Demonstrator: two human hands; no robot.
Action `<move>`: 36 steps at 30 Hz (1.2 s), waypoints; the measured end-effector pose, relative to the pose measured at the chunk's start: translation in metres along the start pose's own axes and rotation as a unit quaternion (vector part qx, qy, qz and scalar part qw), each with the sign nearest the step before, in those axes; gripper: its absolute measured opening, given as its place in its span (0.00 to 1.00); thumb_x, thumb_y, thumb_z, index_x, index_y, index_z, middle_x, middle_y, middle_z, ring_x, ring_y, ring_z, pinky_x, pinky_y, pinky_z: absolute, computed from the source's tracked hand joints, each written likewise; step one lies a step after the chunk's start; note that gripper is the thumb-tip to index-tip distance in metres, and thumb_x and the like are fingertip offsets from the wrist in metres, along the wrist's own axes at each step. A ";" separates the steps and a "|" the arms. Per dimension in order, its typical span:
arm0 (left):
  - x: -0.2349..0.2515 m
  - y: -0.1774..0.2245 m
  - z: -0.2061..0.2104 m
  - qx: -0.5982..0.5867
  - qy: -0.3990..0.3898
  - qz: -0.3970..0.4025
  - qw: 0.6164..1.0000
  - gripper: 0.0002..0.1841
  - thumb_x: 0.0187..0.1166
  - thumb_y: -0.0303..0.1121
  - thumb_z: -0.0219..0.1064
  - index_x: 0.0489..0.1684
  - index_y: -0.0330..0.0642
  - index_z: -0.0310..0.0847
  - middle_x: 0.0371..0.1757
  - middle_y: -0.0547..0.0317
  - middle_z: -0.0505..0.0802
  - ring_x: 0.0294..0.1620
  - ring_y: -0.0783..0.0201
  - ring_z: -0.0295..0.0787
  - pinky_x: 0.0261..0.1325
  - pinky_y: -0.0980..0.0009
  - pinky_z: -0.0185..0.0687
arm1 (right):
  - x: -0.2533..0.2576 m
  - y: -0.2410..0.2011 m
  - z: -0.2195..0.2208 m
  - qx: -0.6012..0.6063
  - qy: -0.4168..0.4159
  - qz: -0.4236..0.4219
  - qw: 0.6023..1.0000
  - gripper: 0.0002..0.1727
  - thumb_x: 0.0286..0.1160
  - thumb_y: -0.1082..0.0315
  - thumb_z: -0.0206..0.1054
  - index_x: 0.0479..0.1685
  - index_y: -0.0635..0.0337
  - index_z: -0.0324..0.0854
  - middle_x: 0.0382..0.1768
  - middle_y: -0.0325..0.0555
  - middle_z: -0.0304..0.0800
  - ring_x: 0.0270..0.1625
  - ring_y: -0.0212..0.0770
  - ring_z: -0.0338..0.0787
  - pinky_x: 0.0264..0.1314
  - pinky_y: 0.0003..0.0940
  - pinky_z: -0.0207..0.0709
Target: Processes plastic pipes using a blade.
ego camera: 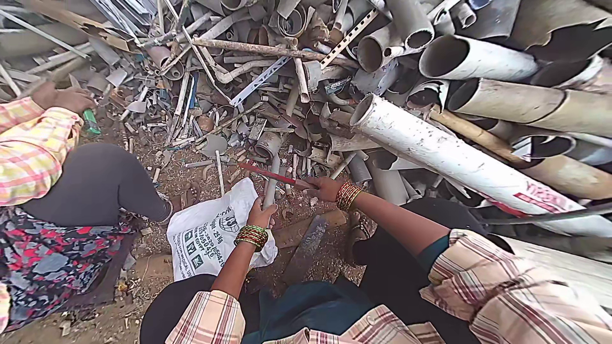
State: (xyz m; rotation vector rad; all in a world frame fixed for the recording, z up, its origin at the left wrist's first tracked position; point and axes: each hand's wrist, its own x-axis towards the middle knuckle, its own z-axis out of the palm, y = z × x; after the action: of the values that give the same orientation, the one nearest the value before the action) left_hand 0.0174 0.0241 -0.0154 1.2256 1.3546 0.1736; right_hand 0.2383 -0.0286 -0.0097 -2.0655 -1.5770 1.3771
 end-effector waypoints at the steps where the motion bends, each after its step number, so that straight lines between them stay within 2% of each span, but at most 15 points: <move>1: -0.001 0.001 0.001 -0.017 -0.007 0.000 1.000 0.25 0.88 0.27 0.60 0.82 0.36 0.59 0.45 0.50 0.79 0.20 0.69 0.71 0.22 0.75 0.69 | 0.000 0.001 0.001 0.010 0.004 0.005 1.000 0.26 0.93 0.58 0.57 0.82 0.63 0.69 0.57 0.67 0.85 0.51 0.56 0.86 0.60 0.53 0.76; 4: -0.003 0.001 0.005 -0.090 -0.030 0.003 0.995 0.29 0.83 0.18 0.56 0.84 0.39 0.55 0.43 0.54 0.77 0.23 0.70 0.72 0.20 0.76 0.66 | -0.005 0.000 0.004 0.033 -0.049 -0.013 0.998 0.27 0.94 0.58 0.55 0.85 0.60 0.65 0.52 0.60 0.83 0.39 0.44 0.80 0.48 0.41 0.76; 6: -0.004 -0.001 0.006 -0.125 -0.049 0.018 0.991 0.32 0.80 0.15 0.56 0.85 0.39 0.53 0.45 0.55 0.77 0.26 0.69 0.74 0.21 0.77 0.67 | -0.010 -0.003 0.008 0.057 -0.096 -0.023 0.993 0.28 0.93 0.58 0.55 0.88 0.56 0.62 0.53 0.56 0.82 0.37 0.37 0.78 0.43 0.34 0.74; 7: -0.004 -0.002 0.006 -0.135 -0.057 0.031 0.989 0.33 0.80 0.14 0.57 0.86 0.38 0.52 0.45 0.55 0.77 0.25 0.70 0.74 0.21 0.77 0.68 | -0.011 -0.004 0.010 0.064 -0.105 -0.028 0.992 0.26 0.93 0.59 0.55 0.87 0.56 0.63 0.51 0.53 0.82 0.35 0.34 0.77 0.40 0.31 0.73; 9: -0.004 -0.004 0.006 -0.141 -0.072 0.060 0.986 0.33 0.79 0.14 0.58 0.85 0.35 0.49 0.43 0.56 0.77 0.22 0.73 0.74 0.20 0.79 0.71 | -0.008 0.001 0.008 0.080 -0.095 -0.035 0.992 0.25 0.93 0.62 0.55 0.85 0.59 0.66 0.52 0.55 0.83 0.37 0.35 0.78 0.43 0.31 0.75; 11: -0.004 -0.004 0.006 -0.141 -0.079 0.076 0.984 0.34 0.79 0.14 0.58 0.86 0.35 0.49 0.40 0.57 0.78 0.19 0.74 0.73 0.19 0.80 0.70 | -0.002 0.008 0.003 0.094 -0.067 -0.038 0.993 0.23 0.93 0.63 0.56 0.82 0.62 0.68 0.49 0.55 0.83 0.37 0.35 0.78 0.44 0.32 0.74; 15: -0.006 -0.004 0.006 -0.155 -0.079 0.081 0.981 0.33 0.79 0.14 0.57 0.85 0.34 0.50 0.36 0.58 0.77 0.15 0.75 0.70 0.16 0.82 0.69 | 0.004 0.013 0.004 0.139 -0.025 -0.002 0.990 0.25 0.94 0.58 0.54 0.83 0.58 0.65 0.33 0.43 0.76 0.26 0.30 0.71 0.31 0.26 0.68; 19: -0.004 -0.007 0.007 -0.152 -0.065 0.069 0.984 0.34 0.78 0.14 0.60 0.84 0.34 0.49 0.35 0.58 0.77 0.14 0.75 0.69 0.15 0.81 0.68 | 0.000 0.005 0.024 0.134 -0.092 -0.007 0.987 0.28 0.94 0.53 0.52 0.88 0.54 0.60 0.37 0.45 0.76 0.30 0.33 0.73 0.35 0.31 0.70; 21: -0.001 -0.010 0.008 -0.147 -0.062 0.064 0.985 0.35 0.76 0.14 0.63 0.83 0.34 0.50 0.34 0.59 0.76 0.15 0.75 0.70 0.16 0.81 0.68 | -0.004 0.001 0.031 0.118 -0.111 -0.027 0.986 0.26 0.95 0.55 0.51 0.84 0.55 0.61 0.36 0.44 0.75 0.29 0.33 0.73 0.34 0.32 0.71; 24: -0.001 -0.011 0.004 -0.136 -0.067 0.062 0.986 0.36 0.75 0.14 0.65 0.83 0.34 0.50 0.34 0.59 0.76 0.15 0.74 0.69 0.17 0.80 0.68 | 0.000 -0.002 0.021 0.071 -0.087 -0.039 0.993 0.27 0.94 0.57 0.52 0.87 0.59 0.61 0.49 0.57 0.82 0.38 0.42 0.78 0.46 0.42 0.74; 26: -0.001 -0.008 0.003 -0.121 -0.078 0.063 0.988 0.38 0.75 0.16 0.67 0.86 0.35 0.49 0.39 0.56 0.77 0.16 0.73 0.69 0.18 0.79 0.68 | 0.004 0.004 0.014 0.079 -0.051 -0.036 0.995 0.25 0.94 0.59 0.52 0.83 0.61 0.64 0.44 0.52 0.79 0.36 0.39 0.76 0.43 0.39 0.73; 28: -0.005 -0.005 0.004 -0.117 -0.080 0.067 0.988 0.39 0.76 0.19 0.69 0.86 0.35 0.49 0.39 0.55 0.78 0.16 0.74 0.69 0.18 0.79 0.68 | 0.005 0.005 0.013 0.105 -0.027 -0.009 0.994 0.26 0.95 0.58 0.51 0.85 0.59 0.61 0.40 0.48 0.76 0.32 0.37 0.74 0.38 0.36 0.71; 32: -0.001 -0.009 0.001 -0.087 -0.079 0.070 0.991 0.42 0.77 0.27 0.74 0.88 0.36 0.49 0.48 0.48 0.80 0.20 0.72 0.69 0.23 0.76 0.69 | 0.001 0.001 0.033 0.101 -0.064 -0.021 0.993 0.26 0.94 0.59 0.52 0.85 0.58 0.61 0.36 0.48 0.77 0.30 0.38 0.75 0.35 0.38 0.72; 34: 0.002 -0.014 -0.001 -0.075 -0.077 0.074 0.991 0.41 0.78 0.31 0.74 0.88 0.36 0.50 0.48 0.47 0.80 0.20 0.72 0.69 0.24 0.76 0.70 | 0.000 -0.001 0.040 0.079 -0.079 -0.042 0.993 0.25 0.93 0.60 0.53 0.83 0.59 0.62 0.36 0.47 0.76 0.30 0.37 0.77 0.35 0.37 0.74; 36: 0.002 -0.013 0.000 -0.069 -0.084 0.081 0.991 0.40 0.79 0.32 0.73 0.87 0.35 0.50 0.48 0.48 0.80 0.19 0.73 0.69 0.23 0.76 0.69 | 0.000 0.000 0.032 0.050 -0.065 -0.056 0.995 0.26 0.93 0.61 0.54 0.83 0.63 0.64 0.46 0.58 0.82 0.39 0.46 0.81 0.49 0.47 0.76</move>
State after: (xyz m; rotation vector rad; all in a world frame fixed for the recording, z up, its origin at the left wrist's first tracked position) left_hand 0.0106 0.0197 -0.0261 1.2055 1.0804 0.2693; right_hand 0.2140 -0.0395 -0.0268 -1.8364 -1.6113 1.5432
